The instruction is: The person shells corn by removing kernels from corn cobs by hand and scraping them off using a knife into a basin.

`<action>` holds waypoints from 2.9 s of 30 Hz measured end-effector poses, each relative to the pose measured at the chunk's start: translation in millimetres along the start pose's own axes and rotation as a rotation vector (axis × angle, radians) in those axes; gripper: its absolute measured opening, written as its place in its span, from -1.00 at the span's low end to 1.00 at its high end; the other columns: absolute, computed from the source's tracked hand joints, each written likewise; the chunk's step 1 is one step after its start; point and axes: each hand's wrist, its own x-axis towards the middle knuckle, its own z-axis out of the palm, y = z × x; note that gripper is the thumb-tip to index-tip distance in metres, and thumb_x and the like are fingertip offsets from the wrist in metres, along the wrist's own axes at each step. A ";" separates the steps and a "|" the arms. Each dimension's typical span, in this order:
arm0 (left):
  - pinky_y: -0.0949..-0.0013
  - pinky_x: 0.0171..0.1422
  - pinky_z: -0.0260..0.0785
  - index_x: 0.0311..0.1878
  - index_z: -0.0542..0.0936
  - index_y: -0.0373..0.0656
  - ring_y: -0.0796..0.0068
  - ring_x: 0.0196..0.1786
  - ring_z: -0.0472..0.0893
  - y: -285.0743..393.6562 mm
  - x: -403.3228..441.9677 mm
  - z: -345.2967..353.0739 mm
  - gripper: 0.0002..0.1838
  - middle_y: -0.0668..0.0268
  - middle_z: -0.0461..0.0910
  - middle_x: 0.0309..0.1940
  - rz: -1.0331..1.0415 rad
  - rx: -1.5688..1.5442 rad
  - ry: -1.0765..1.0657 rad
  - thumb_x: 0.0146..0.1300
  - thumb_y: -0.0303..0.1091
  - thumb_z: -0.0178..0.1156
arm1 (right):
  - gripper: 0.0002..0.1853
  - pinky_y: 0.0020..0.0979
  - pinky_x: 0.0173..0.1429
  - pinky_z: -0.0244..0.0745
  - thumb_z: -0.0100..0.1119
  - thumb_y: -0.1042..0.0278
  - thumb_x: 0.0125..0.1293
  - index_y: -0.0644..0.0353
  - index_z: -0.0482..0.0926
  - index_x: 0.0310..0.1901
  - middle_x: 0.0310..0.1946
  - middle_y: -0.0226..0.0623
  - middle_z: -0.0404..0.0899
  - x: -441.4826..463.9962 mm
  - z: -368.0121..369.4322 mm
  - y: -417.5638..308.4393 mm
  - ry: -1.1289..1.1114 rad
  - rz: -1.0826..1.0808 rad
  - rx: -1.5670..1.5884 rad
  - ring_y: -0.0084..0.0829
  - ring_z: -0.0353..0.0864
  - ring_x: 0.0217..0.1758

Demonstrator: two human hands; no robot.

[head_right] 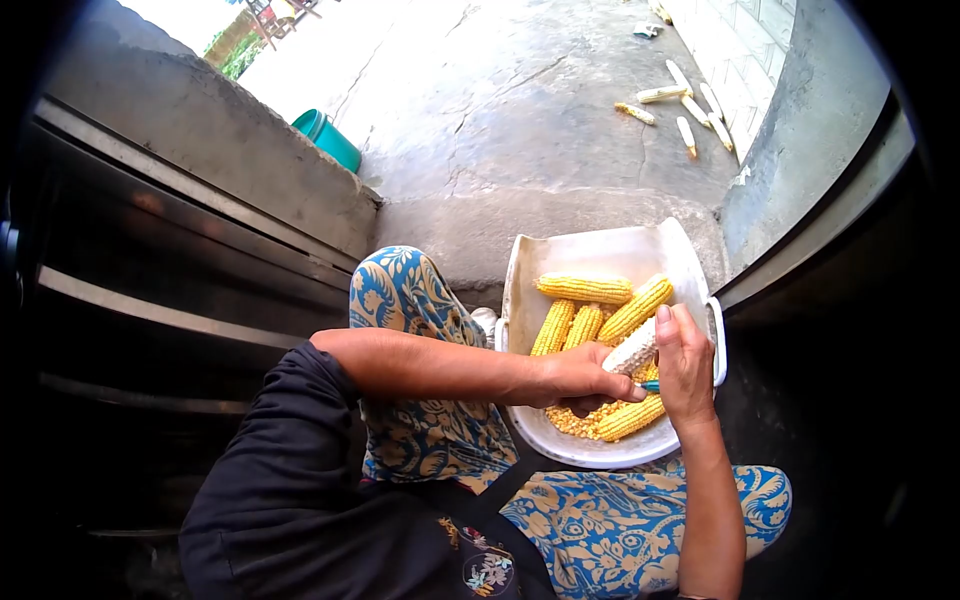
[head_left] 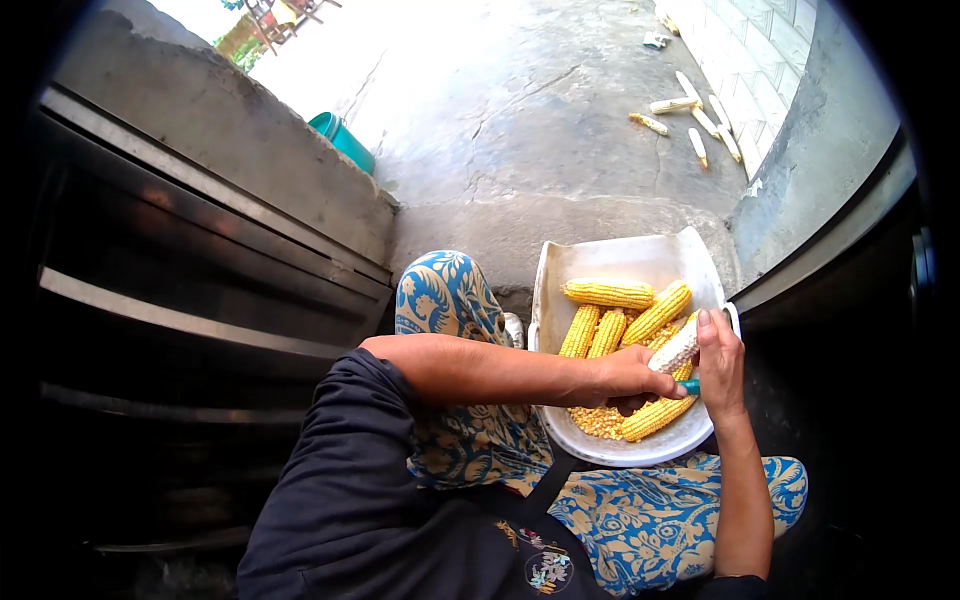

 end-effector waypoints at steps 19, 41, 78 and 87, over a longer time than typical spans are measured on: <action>0.61 -0.67 -0.12 -0.46 0.26 0.02 0.77 -0.71 0.05 2.5 -0.7 -12.0 -0.68 0.58 0.07 -0.71 -0.197 -0.370 -0.609 0.33 -0.10 0.09 | -0.59 -0.67 -0.49 0.20 -0.17 0.04 0.44 0.19 0.58 -0.26 -0.60 -0.55 0.37 -7.7 1.8 -13.5 0.059 0.338 0.626 -0.76 0.29 -0.56; 0.40 -0.23 0.47 0.03 0.41 -0.26 0.44 -0.37 0.55 50.1 98.1 -85.2 -0.57 0.22 0.58 -0.34 0.056 -0.029 0.407 0.30 -0.09 0.08 | -0.69 -0.20 -0.03 0.51 0.03 0.13 0.25 0.14 0.60 -0.13 -0.30 -0.08 0.64 -4.0 -51.6 12.0 -0.059 0.048 -0.559 -0.12 0.64 -0.19; 0.29 -0.20 0.44 -0.21 0.56 -0.20 0.36 -0.36 0.61 -78.3 140.7 -27.6 -0.70 0.17 0.59 -0.47 0.457 1.024 -0.023 -0.07 -0.39 0.35 | -0.66 -0.21 0.02 0.54 0.09 0.15 0.25 0.21 0.55 -0.06 -0.21 -0.05 0.63 -24.3 -61.9 17.3 -0.211 0.117 -0.613 -0.19 0.66 -0.15; 0.42 -0.14 0.45 -0.11 0.56 -0.26 0.55 -0.27 0.57 -24.8 108.5 -7.7 -0.63 0.25 0.62 -0.32 0.566 0.909 0.117 -0.04 -0.44 0.33 | -0.76 -0.14 0.03 0.43 0.06 0.22 0.19 0.20 0.56 -0.24 -0.30 -0.09 0.62 -21.1 -65.8 1.6 -0.405 0.183 -0.785 -0.13 0.58 -0.14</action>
